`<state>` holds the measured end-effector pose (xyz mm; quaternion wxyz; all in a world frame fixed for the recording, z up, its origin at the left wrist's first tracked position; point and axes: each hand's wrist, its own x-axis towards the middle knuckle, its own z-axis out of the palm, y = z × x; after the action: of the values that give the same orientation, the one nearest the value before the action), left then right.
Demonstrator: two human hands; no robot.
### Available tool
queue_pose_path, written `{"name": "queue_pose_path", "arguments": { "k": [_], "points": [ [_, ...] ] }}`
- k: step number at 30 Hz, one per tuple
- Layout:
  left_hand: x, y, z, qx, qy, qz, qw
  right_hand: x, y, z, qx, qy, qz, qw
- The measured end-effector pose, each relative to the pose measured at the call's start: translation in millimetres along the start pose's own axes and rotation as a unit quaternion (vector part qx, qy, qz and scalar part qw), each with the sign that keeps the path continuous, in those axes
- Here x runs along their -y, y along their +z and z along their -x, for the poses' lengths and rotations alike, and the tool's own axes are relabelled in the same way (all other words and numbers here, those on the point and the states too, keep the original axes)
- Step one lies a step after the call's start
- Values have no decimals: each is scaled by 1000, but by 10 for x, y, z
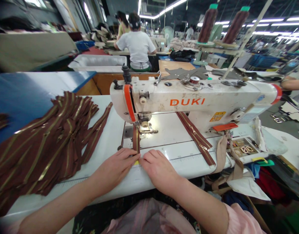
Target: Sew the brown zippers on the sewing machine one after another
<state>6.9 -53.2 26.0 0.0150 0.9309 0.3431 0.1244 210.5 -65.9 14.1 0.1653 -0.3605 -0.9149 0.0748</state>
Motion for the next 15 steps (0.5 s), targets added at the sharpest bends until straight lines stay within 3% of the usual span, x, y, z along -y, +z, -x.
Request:
{"name": "queue_pose_path", "arguments": {
  "k": [7, 15],
  "points": [
    [23, 41, 52, -16, 0, 26, 1000, -53, 19, 47, -38, 2, -26, 999],
    [-3, 20, 72, -14, -7, 20, 1000, -34, 10, 54, -10, -7, 2, 1000]
  ]
}}
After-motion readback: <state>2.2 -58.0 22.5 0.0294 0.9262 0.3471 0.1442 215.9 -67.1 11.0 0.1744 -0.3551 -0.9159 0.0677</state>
